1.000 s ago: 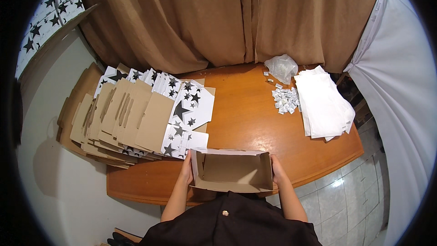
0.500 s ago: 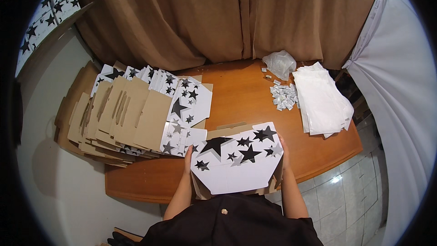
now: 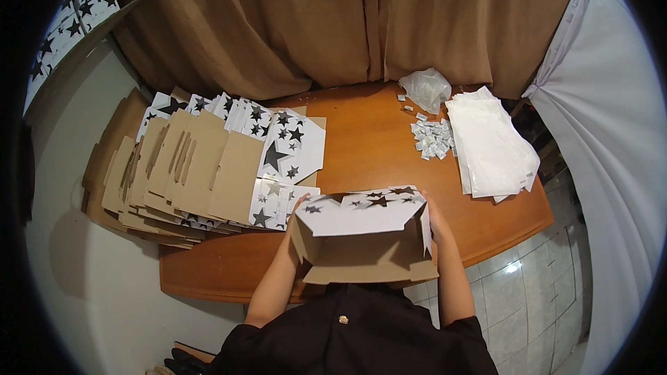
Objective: Fold cardboard boxes and stack them on a shelf.
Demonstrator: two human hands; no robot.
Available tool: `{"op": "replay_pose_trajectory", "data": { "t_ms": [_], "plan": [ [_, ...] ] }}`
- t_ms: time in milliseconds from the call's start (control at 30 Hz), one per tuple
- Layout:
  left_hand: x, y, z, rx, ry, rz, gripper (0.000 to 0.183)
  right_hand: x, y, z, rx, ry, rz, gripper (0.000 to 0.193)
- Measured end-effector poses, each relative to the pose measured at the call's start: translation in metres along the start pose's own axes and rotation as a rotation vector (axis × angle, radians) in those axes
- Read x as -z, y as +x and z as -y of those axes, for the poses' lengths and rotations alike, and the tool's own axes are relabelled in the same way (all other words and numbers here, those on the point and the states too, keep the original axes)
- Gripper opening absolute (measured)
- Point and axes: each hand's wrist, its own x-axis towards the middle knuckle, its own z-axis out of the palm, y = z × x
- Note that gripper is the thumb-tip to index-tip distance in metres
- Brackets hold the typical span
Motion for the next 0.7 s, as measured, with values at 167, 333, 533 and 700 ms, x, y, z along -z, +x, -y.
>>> {"op": "replay_pose_trajectory", "data": {
  "t_ms": [167, 333, 533, 700],
  "plan": [
    [-0.028, 0.019, -0.03, 0.096, 0.079, 0.201, 0.042, 0.017, 0.016, 0.007, -0.006, -0.123, -0.022, 0.052],
    [-0.082, -0.021, -0.04, -0.027, 0.381, 0.011, 0.045, 0.016, -0.006, 0.029, 0.035, -0.281, 0.042, 0.049],
    [-0.037, 0.011, -0.005, -0.065, 0.366, 0.109, 0.041, 0.03, -0.006, 0.01, 0.108, -0.187, -0.095, 0.05],
    [-0.03, 0.017, 0.003, -0.018, 0.414, 0.087, 0.043, 0.026, -0.009, -0.001, 0.206, -0.145, -0.139, 0.055]
  ]
}}
